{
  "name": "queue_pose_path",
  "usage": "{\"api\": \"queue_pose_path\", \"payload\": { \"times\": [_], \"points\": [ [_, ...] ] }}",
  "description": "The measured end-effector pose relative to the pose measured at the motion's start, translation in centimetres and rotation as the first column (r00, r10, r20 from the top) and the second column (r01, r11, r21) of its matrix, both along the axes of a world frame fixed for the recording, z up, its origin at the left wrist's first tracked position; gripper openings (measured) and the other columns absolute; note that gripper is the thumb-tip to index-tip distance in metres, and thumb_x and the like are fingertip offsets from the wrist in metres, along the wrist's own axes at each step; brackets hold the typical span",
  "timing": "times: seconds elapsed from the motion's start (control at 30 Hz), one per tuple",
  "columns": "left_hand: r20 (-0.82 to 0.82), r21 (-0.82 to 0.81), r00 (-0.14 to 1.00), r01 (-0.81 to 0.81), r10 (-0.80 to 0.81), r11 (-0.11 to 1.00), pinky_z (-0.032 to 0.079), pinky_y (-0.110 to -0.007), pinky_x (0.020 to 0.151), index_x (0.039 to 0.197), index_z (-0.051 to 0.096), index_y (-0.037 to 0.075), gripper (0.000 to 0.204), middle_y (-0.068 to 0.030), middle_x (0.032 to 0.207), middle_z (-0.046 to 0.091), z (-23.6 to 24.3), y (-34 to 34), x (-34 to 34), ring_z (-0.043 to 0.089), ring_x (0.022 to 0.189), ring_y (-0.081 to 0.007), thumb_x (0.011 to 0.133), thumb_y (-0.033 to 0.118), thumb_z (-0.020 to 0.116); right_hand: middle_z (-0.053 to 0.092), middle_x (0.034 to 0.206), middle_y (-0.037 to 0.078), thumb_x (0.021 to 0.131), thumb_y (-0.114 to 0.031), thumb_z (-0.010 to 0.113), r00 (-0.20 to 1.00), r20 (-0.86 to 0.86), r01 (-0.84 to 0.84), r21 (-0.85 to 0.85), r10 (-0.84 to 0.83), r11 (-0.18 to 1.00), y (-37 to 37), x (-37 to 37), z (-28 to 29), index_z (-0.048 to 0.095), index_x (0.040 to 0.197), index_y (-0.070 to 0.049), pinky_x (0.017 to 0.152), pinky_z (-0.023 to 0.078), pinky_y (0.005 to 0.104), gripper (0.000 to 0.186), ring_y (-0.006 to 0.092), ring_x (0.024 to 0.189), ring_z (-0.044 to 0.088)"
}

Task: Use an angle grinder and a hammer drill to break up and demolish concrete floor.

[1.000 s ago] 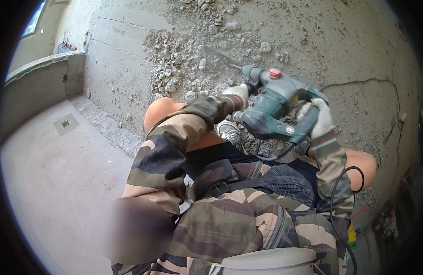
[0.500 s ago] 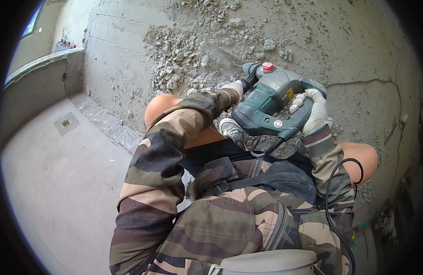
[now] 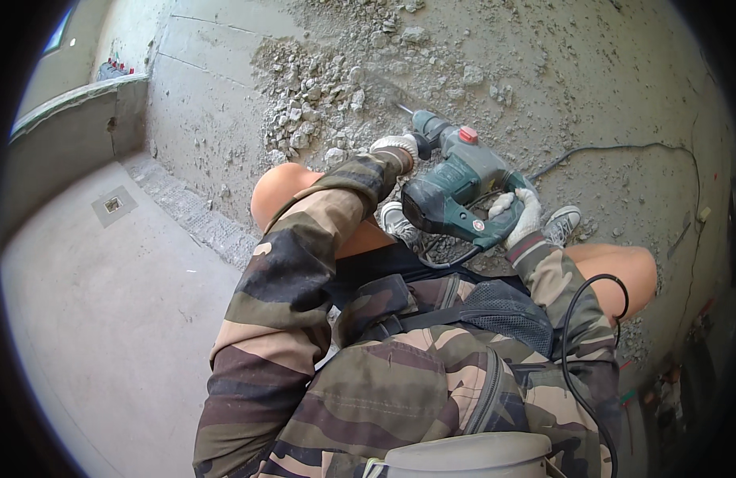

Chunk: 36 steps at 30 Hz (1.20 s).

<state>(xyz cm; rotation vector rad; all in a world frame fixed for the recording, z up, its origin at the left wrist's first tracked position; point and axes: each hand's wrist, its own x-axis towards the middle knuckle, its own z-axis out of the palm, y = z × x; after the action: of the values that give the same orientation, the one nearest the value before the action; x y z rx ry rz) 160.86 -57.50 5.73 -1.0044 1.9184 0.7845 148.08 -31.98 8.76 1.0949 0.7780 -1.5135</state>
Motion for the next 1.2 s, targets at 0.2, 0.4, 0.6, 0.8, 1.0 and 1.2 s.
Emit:
{"api": "queue_pose_path", "payload": {
  "times": [0.2, 0.4, 0.6, 0.8, 1.0, 1.2],
  "points": [
    [0.046, 0.031, 0.994, 0.094, -0.095, 0.995, 0.047, -0.043, 0.088, 0.112, 0.065, 0.016, 0.040, -0.0089, 0.122, 0.061, 0.5, -0.5, -0.6, 0.059, 0.110, -0.0297, 0.081, 0.041, 0.058, 0.048, 0.061, 0.002, 0.080, -0.021, 0.052, 0.998, 0.052, 0.024, 0.004, -0.024, 1.000, 0.1, -0.2, -2.3, 0.047, 0.073, -0.009, 0.054, 0.045, 0.0319, 0.015, 0.0167, 0.055, 0.048],
    [0.038, -0.035, 0.995, 0.088, -0.087, 0.995, 0.046, -0.042, 0.091, 0.116, 0.064, 0.015, 0.045, -0.0092, 0.124, 0.060, -0.6, 0.0, -1.3, 0.058, 0.113, -0.0296, 0.085, 0.045, 0.051, 0.050, 0.063, 0.002, 0.080, -0.021, 0.052, 0.994, 0.091, -0.049, -0.047, 0.054, 0.998, 1.7, -2.1, -6.9, 0.046, 0.075, -0.008, 0.053, 0.046, 0.0314, 0.015, 0.0163, 0.054, 0.050],
    [0.115, -0.169, 0.977, 0.199, -0.181, 0.965, 0.049, -0.042, 0.087, 0.109, 0.067, 0.012, 0.036, -0.0112, 0.115, 0.064, 0.4, -1.7, -2.2, 0.062, 0.106, -0.0311, 0.086, 0.035, 0.052, 0.051, 0.063, 0.004, 0.086, -0.024, 0.048, 0.996, 0.083, -0.034, -0.086, 0.041, 0.996, -0.2, -1.3, -8.6, 0.049, 0.078, -0.005, 0.052, 0.047, 0.0340, 0.020, 0.0193, 0.053, 0.052],
    [-0.088, 0.018, 0.983, 0.166, -0.163, 0.986, 0.046, -0.041, 0.090, 0.114, 0.062, 0.009, 0.034, -0.0169, 0.112, 0.064, 3.9, -0.3, -1.9, 0.060, 0.107, -0.0331, 0.088, 0.027, 0.050, 0.050, 0.063, 0.005, 0.085, -0.019, 0.048, 0.976, -0.193, -0.113, -0.034, 0.105, 0.993, -1.8, -5.1, 2.2, 0.047, 0.090, -0.002, 0.055, 0.048, 0.0339, 0.018, 0.0192, 0.058, 0.052],
    [-0.214, 0.304, 0.974, 0.134, -0.069, 0.943, 0.047, -0.039, 0.087, 0.112, 0.060, 0.010, 0.050, -0.0170, 0.101, 0.066, 2.5, 2.3, -1.3, 0.062, 0.101, -0.0326, 0.066, 0.023, 0.073, 0.049, 0.065, 0.004, 0.084, -0.016, 0.050, 0.981, -0.191, 0.001, 0.133, 0.024, 0.991, -2.2, -3.2, 12.1, 0.048, 0.091, -0.004, 0.058, 0.049, 0.0308, 0.015, 0.0169, 0.059, 0.051],
    [-0.166, 0.353, 0.984, 0.123, -0.068, 0.927, 0.047, -0.038, 0.086, 0.109, 0.062, 0.013, 0.050, -0.0152, 0.103, 0.066, -0.6, -0.3, 1.3, 0.062, 0.102, -0.0311, 0.064, 0.028, 0.075, 0.047, 0.066, 0.003, 0.082, -0.014, 0.052, 0.987, -0.158, 0.032, 0.063, -0.022, 0.998, -4.9, 1.9, 12.5, 0.046, 0.080, -0.007, 0.062, 0.046, 0.0326, 0.009, 0.0164, 0.060, 0.049]
  ]
}}
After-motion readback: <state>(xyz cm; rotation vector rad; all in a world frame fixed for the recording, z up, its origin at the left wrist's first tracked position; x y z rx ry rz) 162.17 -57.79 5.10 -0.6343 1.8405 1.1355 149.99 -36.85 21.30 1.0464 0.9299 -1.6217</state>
